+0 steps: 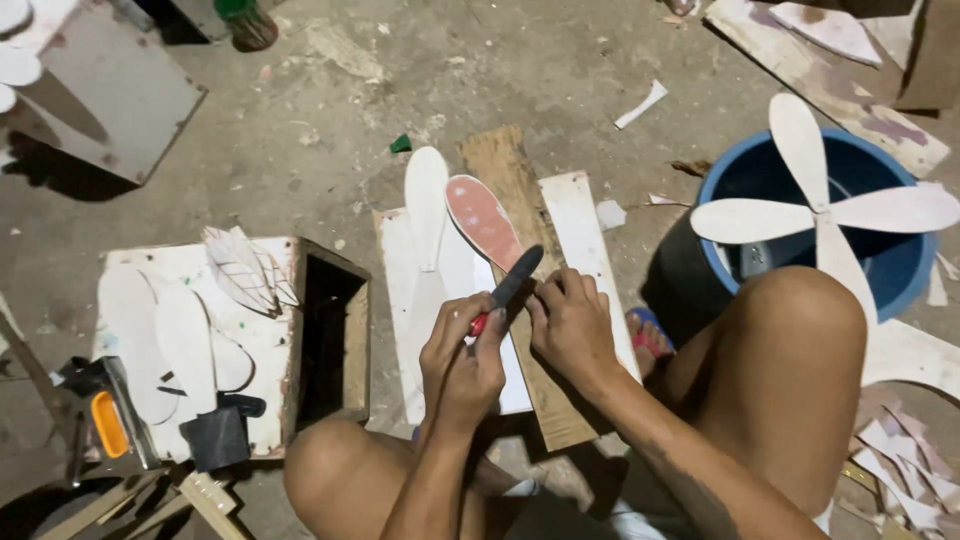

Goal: Assembling and shaping fan blades using hand tools on a wooden jig

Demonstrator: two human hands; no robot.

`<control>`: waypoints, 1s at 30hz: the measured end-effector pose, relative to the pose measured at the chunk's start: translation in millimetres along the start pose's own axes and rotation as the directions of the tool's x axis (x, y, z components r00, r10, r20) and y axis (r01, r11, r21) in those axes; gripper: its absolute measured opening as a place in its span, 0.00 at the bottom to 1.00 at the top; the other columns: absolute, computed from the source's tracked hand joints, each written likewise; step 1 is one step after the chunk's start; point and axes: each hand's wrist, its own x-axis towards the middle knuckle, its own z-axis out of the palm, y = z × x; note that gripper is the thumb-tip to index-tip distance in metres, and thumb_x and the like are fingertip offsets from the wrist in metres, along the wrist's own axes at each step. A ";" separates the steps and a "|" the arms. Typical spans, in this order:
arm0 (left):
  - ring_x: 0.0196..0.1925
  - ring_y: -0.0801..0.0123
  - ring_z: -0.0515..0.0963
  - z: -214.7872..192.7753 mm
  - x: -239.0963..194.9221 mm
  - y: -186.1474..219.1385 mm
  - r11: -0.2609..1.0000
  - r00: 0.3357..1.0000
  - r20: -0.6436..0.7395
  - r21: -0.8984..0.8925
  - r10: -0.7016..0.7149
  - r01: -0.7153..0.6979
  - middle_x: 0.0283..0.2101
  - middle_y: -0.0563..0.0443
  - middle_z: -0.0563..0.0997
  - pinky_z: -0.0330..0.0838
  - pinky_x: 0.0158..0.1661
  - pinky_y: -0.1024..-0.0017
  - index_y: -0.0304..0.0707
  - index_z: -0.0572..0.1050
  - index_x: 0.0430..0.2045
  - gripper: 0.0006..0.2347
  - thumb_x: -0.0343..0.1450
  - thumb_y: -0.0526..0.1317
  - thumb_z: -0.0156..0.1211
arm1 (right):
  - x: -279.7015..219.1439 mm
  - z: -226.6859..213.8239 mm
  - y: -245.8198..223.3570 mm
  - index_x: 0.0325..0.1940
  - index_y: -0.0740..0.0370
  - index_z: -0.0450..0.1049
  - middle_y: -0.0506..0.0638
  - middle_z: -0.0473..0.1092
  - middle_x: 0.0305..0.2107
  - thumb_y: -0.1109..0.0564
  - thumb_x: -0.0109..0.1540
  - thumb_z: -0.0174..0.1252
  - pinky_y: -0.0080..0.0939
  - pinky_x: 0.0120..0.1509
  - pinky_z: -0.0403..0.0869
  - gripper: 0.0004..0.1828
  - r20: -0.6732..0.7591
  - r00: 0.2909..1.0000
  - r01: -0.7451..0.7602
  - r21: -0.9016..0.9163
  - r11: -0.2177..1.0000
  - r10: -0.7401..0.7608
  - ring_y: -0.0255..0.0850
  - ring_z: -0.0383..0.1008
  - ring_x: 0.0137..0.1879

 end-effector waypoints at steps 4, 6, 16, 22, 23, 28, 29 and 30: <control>0.34 0.47 0.83 12.3 -10.5 -30.3 0.999 0.998 0.054 0.037 -0.039 0.037 0.28 0.41 0.79 0.79 0.33 0.59 0.34 0.77 0.34 0.04 0.74 0.36 0.61 | -0.7 -6.0 -5.2 0.45 0.56 0.80 0.50 0.69 0.42 0.48 0.64 0.60 0.51 0.47 0.70 0.12 -0.009 1.000 0.016 -0.007 1.000 -0.016 0.53 0.72 0.51; 0.35 0.47 0.83 -5.6 -4.7 -23.7 0.999 0.997 -0.068 -0.001 -0.046 0.046 0.30 0.40 0.79 0.78 0.35 0.59 0.34 0.77 0.35 0.03 0.74 0.35 0.61 | 2.0 -1.3 -8.4 0.46 0.54 0.80 0.49 0.68 0.43 0.46 0.64 0.59 0.51 0.48 0.71 0.13 0.015 1.000 0.014 -0.005 1.000 -0.014 0.53 0.71 0.52; 0.20 0.74 0.78 -58.0 -15.4 -53.6 0.885 0.784 -0.424 -0.316 -0.454 0.342 0.22 0.42 0.84 0.70 0.18 0.80 0.38 0.74 0.38 0.05 0.77 0.39 0.57 | 13.8 3.3 9.3 0.42 0.59 0.79 0.53 0.71 0.36 0.47 0.62 0.58 0.54 0.43 0.77 0.14 0.098 0.995 -0.016 -0.089 0.996 0.024 0.56 0.78 0.45; 0.26 0.71 0.82 -67.9 -19.4 -41.1 0.902 0.790 -0.449 -0.308 -0.418 0.302 0.23 0.41 0.84 0.75 0.31 0.76 0.36 0.75 0.40 0.07 0.78 0.40 0.58 | 30.5 -20.8 18.9 0.40 0.57 0.80 0.55 0.74 0.34 0.45 0.62 0.55 0.57 0.38 0.79 0.16 0.191 0.981 -0.005 -0.134 0.991 0.030 0.57 0.80 0.40; 0.26 0.71 0.82 -70.2 -19.9 -40.6 0.901 0.786 -0.455 -0.314 -0.419 0.299 0.23 0.41 0.84 0.75 0.31 0.76 0.36 0.75 0.40 0.07 0.78 0.40 0.58 | 34.9 -29.8 19.1 0.40 0.57 0.80 0.55 0.74 0.34 0.45 0.62 0.55 0.57 0.38 0.79 0.16 0.190 0.982 0.003 -0.139 0.990 0.024 0.57 0.80 0.40; 0.29 0.67 0.84 -79.4 -21.4 -34.4 0.870 0.765 -0.430 -0.348 -0.479 0.350 0.30 0.43 0.82 0.80 0.38 0.73 0.32 0.72 0.41 0.09 0.77 0.41 0.55 | 35.9 -62.5 18.6 0.25 0.56 0.70 0.42 0.63 0.20 0.48 0.70 0.54 0.39 0.41 0.61 0.20 0.452 0.858 -0.433 0.377 0.819 0.245 0.32 0.60 0.33; 0.29 0.67 0.84 -78.8 -21.9 -35.9 0.870 0.768 -0.424 -0.346 -0.479 0.352 0.30 0.43 0.82 0.80 0.38 0.73 0.32 0.72 0.41 0.09 0.77 0.41 0.55 | 31.5 -57.4 18.9 0.25 0.56 0.70 0.42 0.63 0.20 0.48 0.70 0.54 0.39 0.41 0.61 0.20 0.453 0.856 -0.439 0.378 0.816 0.251 0.32 0.60 0.33; 0.29 0.66 0.84 -77.7 -22.1 -37.4 0.873 0.775 -0.419 -0.345 -0.473 0.346 0.30 0.42 0.81 0.81 0.38 0.72 0.32 0.72 0.42 0.08 0.77 0.40 0.55 | 27.3 -52.3 19.6 0.29 0.58 0.75 0.43 0.68 0.22 0.49 0.68 0.56 0.38 0.43 0.64 0.16 0.465 0.838 -0.481 0.381 0.790 0.286 0.32 0.64 0.35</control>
